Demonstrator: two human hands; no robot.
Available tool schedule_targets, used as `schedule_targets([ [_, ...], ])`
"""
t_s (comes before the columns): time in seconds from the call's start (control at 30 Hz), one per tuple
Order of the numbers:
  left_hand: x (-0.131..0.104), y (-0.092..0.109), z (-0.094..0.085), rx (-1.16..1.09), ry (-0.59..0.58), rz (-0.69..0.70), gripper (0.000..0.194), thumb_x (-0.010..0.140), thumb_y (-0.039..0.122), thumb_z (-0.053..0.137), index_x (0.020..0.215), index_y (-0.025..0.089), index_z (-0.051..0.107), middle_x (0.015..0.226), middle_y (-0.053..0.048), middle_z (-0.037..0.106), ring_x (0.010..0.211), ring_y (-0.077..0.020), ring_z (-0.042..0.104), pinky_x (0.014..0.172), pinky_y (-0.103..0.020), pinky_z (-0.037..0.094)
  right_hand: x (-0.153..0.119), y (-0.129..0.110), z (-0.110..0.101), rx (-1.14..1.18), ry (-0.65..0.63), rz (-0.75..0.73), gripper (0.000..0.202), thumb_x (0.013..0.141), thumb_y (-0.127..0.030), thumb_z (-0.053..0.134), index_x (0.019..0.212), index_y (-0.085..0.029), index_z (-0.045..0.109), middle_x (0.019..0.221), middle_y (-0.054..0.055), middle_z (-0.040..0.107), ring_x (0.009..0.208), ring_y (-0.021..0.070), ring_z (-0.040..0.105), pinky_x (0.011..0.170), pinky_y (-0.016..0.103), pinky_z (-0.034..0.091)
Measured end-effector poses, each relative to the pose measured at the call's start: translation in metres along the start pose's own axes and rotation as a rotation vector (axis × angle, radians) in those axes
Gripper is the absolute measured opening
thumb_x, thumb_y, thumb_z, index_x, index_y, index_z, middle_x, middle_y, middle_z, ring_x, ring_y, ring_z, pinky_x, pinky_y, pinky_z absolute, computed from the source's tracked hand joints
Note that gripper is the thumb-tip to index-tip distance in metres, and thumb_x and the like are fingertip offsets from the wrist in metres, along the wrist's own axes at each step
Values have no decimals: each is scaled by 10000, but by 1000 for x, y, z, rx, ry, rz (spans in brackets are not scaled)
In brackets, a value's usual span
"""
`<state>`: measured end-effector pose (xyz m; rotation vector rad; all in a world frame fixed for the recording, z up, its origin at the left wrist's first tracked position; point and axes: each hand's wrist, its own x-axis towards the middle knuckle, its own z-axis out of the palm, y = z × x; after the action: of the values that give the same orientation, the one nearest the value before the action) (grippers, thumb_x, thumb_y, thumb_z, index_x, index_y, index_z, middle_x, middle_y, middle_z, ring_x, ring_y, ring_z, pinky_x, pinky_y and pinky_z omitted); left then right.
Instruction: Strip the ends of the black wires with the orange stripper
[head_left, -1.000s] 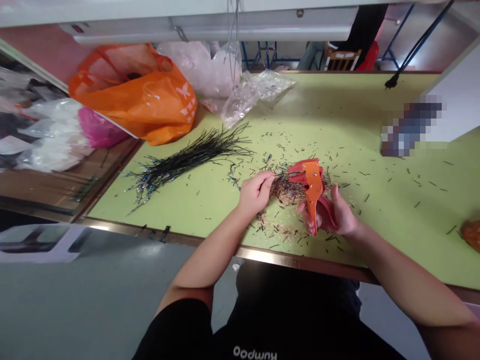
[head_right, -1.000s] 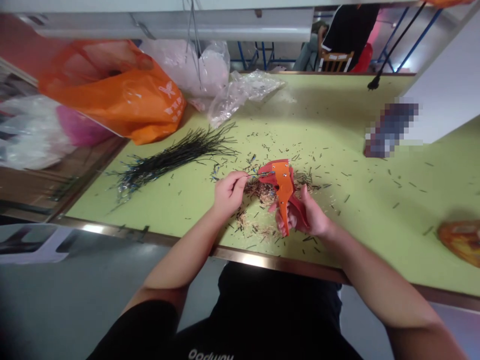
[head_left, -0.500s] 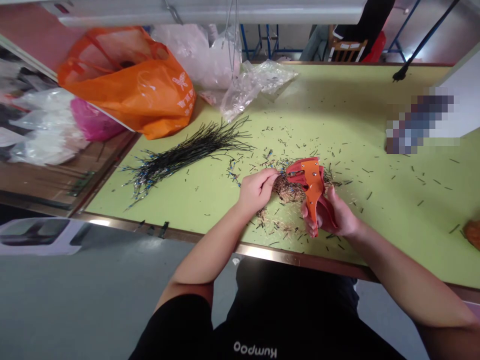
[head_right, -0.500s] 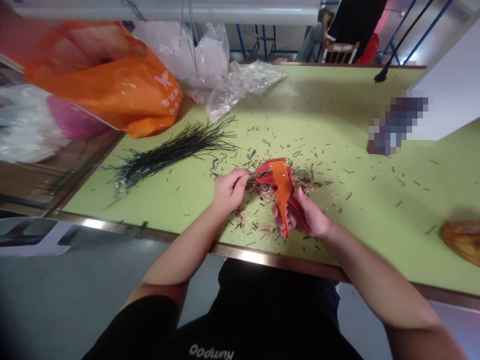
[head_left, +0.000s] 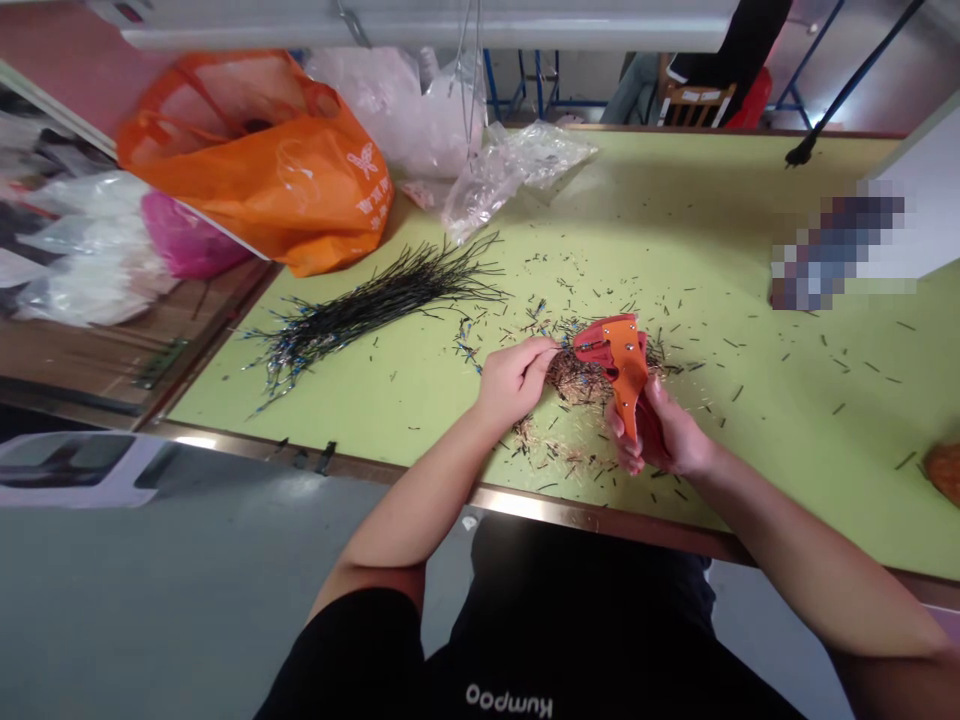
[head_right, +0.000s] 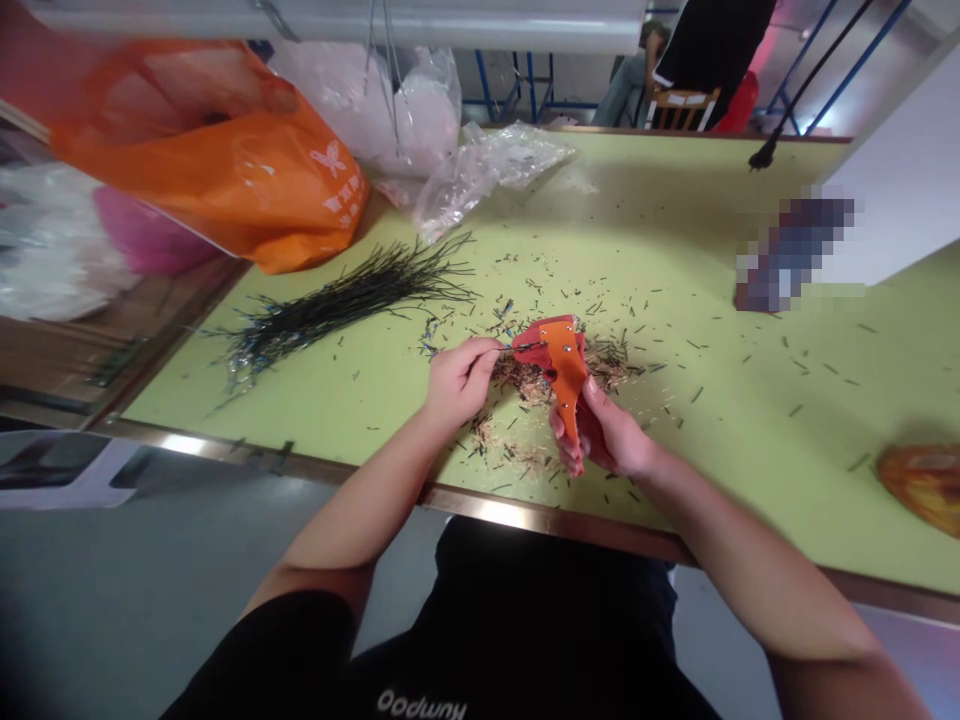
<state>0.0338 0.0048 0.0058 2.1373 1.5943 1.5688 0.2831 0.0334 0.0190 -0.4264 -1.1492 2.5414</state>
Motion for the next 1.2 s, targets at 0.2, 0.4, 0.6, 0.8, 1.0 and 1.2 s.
schedule_targets([
  [0.2, 0, 2, -1, -13, -28, -24, 339, 1107, 365, 497, 993, 214, 778, 948, -35, 838, 813, -155, 786, 796, -262, 608, -1, -3, 5, -68, 111, 45, 716, 850, -910, 597, 718, -206, 571, 486, -88, 428, 343, 79, 325, 354, 222, 344],
  [0.4, -2, 2, 2, 45, -80, -100, 357, 1104, 396, 492, 1027, 222, 793, 972, -43, 840, 797, -164, 781, 788, -276, 609, 3, 6, 6, -71, 146, -9, 675, 852, -854, 660, 676, -224, 494, 469, -109, 362, 338, 59, 216, 341, 201, 271],
  [0.6, -2, 6, 5, 83, -77, -84, 376, 1115, 396, 476, 1042, 212, 796, 963, -43, 841, 752, -150, 771, 744, -255, 584, 7, 13, 9, -38, 133, -53, 676, 853, -852, 666, 679, -223, 490, 489, -107, 358, 360, 62, 232, 366, 196, 290],
  [0.8, -2, 0, 8, 69, -75, -92, 404, 1110, 421, 474, 1004, 203, 798, 930, -44, 839, 748, -153, 767, 751, -261, 593, 5, 11, 12, 8, 85, -40, 822, 831, -987, 482, 862, -193, 693, 547, -19, 580, 397, 121, 476, 418, 261, 464],
  [1.0, -2, -5, 5, 46, -34, -111, 372, 1097, 407, 504, 1006, 209, 805, 960, -53, 844, 817, -167, 786, 802, -276, 610, -1, 3, 0, 17, 90, -46, 724, 858, -877, 638, 1218, -252, 703, 1045, 86, 787, 915, 233, 769, 827, 392, 647],
  [1.2, -1, -4, 3, 48, -9, -130, 361, 1095, 421, 510, 1035, 217, 801, 975, -53, 844, 829, -173, 791, 813, -287, 620, -5, -13, 2, -103, 167, -67, 609, 882, -742, 743, 1234, -249, 687, 1096, 111, 754, 1056, 290, 738, 825, 446, 645],
])
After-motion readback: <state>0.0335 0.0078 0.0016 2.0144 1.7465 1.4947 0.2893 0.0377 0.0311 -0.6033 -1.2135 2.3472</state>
